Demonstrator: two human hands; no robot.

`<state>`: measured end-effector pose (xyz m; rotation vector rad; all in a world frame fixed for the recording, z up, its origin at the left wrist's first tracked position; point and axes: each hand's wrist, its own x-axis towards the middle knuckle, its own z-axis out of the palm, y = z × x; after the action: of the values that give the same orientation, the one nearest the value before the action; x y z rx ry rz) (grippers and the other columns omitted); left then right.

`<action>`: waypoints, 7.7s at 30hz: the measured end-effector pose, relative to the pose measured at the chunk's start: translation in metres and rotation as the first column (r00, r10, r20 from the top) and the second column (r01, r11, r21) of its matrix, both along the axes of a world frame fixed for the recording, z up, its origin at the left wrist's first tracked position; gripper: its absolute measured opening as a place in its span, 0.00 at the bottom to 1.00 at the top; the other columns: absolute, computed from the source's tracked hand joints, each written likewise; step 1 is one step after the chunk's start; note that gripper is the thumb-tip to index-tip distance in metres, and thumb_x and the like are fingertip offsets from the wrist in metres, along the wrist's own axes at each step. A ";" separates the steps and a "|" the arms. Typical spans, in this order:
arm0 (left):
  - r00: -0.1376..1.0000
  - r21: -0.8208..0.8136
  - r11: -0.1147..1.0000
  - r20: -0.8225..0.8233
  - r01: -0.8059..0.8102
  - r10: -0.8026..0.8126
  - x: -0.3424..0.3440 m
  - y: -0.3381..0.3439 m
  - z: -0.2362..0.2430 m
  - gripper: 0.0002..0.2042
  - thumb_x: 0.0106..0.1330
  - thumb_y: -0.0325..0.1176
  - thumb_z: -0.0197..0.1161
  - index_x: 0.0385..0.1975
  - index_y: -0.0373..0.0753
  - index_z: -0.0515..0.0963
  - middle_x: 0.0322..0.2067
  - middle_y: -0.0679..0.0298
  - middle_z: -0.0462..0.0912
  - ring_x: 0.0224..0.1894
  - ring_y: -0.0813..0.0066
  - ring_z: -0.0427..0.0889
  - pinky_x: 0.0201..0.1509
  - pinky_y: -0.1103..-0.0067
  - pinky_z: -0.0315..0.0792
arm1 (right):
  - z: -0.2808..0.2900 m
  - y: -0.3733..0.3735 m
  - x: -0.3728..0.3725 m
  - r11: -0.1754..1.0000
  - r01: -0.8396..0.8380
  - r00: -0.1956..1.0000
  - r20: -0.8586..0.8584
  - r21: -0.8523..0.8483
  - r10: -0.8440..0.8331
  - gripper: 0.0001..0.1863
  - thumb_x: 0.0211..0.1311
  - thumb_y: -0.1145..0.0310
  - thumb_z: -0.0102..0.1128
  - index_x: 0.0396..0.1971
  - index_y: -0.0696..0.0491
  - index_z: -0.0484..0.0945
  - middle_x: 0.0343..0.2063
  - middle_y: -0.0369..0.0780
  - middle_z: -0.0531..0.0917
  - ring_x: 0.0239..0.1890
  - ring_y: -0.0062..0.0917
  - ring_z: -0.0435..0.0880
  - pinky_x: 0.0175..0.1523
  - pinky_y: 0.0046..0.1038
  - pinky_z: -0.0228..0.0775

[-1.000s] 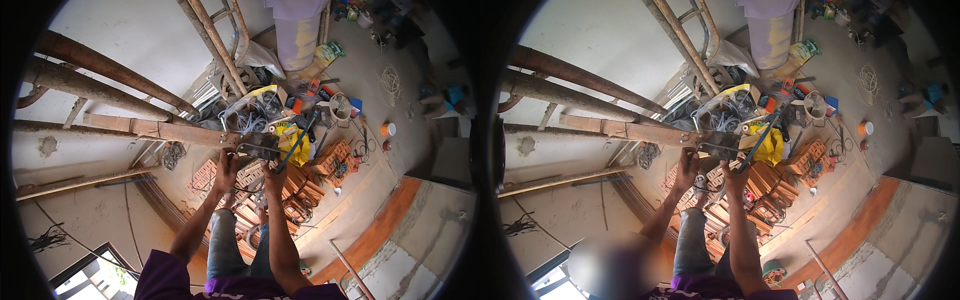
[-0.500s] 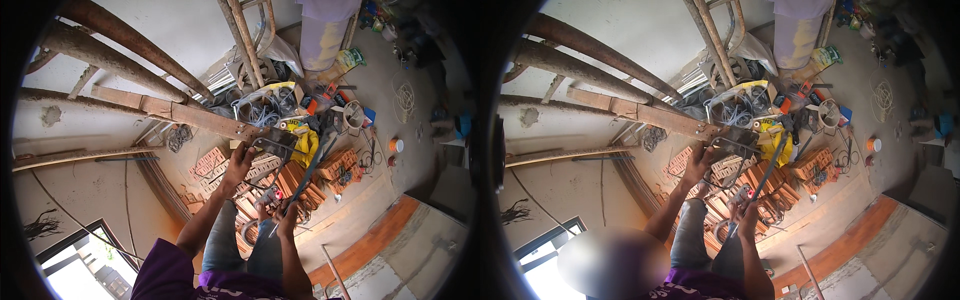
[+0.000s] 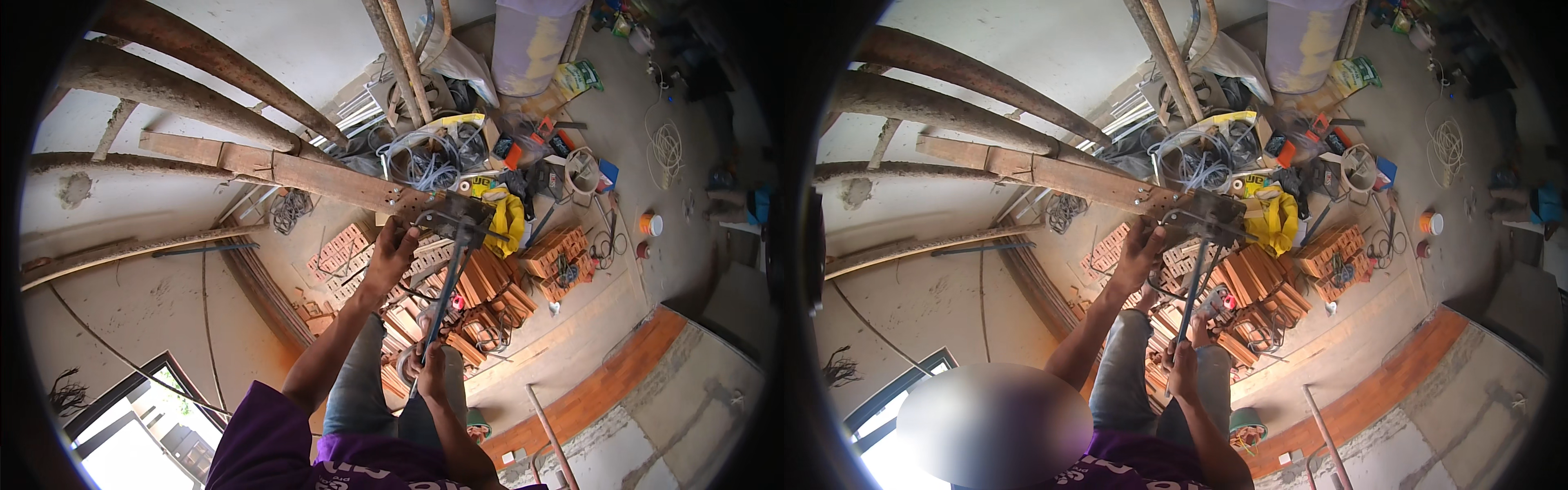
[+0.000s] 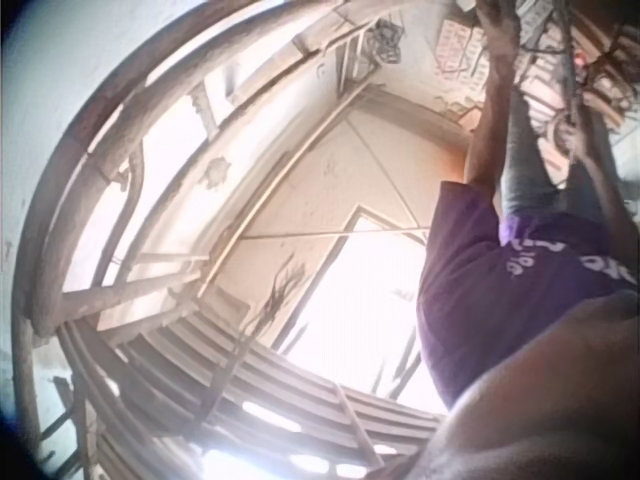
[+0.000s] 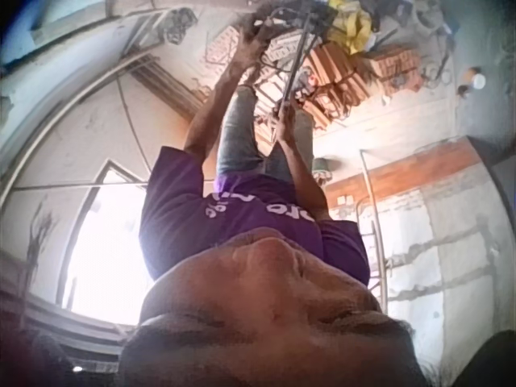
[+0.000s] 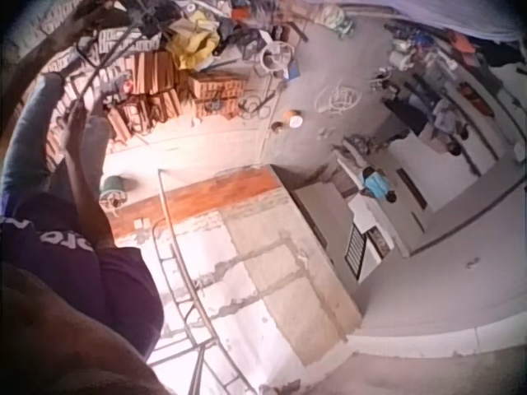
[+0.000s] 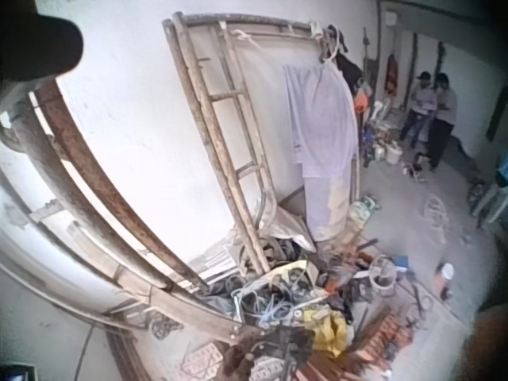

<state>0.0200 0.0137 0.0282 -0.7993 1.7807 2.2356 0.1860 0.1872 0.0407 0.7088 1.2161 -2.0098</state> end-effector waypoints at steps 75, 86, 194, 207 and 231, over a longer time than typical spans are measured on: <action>0.941 -0.468 0.826 -0.268 -0.313 0.205 0.005 0.014 -0.004 0.10 0.69 0.33 0.59 0.39 0.31 0.79 0.29 0.57 0.81 0.30 0.77 0.78 0.36 0.79 0.72 | -0.001 0.070 -0.054 0.976 -0.001 0.929 -0.362 0.219 0.082 0.16 0.65 0.57 0.60 0.33 0.57 0.72 0.11 0.31 0.66 0.09 0.13 0.63 0.14 0.19 0.53; 0.990 0.169 0.981 0.083 0.100 -0.115 0.035 0.019 0.051 0.18 0.76 0.46 0.45 0.48 0.36 0.72 0.25 0.66 0.76 0.25 0.81 0.76 0.28 0.83 0.72 | 0.006 0.044 -0.108 0.991 0.057 0.872 -0.489 0.123 0.011 0.15 0.67 0.59 0.56 0.31 0.56 0.71 0.11 0.31 0.67 0.10 0.12 0.63 0.15 0.18 0.52; 0.972 0.552 0.802 0.081 -0.227 0.219 0.041 0.011 -0.033 0.13 0.74 0.41 0.52 0.38 0.38 0.76 0.15 0.81 0.53 0.14 0.91 0.48 0.17 0.87 0.46 | 0.110 0.101 -0.490 0.069 0.241 -0.598 0.092 0.968 0.796 0.21 0.46 0.58 0.70 0.29 0.59 0.73 0.27 0.43 0.70 0.37 0.40 0.68 0.49 0.37 0.61; 0.970 0.677 0.704 0.066 -0.214 0.233 0.047 0.007 -0.044 0.14 0.75 0.43 0.50 0.36 0.39 0.75 0.15 0.80 0.51 0.14 0.90 0.47 0.16 0.87 0.45 | 0.085 0.106 -0.480 0.075 0.266 -0.568 0.094 0.961 0.818 0.21 0.48 0.58 0.69 0.33 0.58 0.73 0.31 0.44 0.73 0.39 0.41 0.71 0.51 0.38 0.60; 0.962 0.624 0.737 0.097 -0.258 0.255 0.043 0.009 -0.035 0.13 0.74 0.41 0.52 0.37 0.38 0.77 0.15 0.81 0.52 0.14 0.91 0.48 0.16 0.88 0.45 | 0.059 0.147 -0.453 0.015 0.308 -0.402 0.116 0.951 0.908 0.28 0.48 0.59 0.70 0.45 0.61 0.75 0.38 0.46 0.76 0.45 0.40 0.72 0.54 0.38 0.62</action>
<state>0.0629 0.0224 -0.0066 -0.9182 0.8076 2.7433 -0.2665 0.3340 0.0993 -1.5434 2.5747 -0.0109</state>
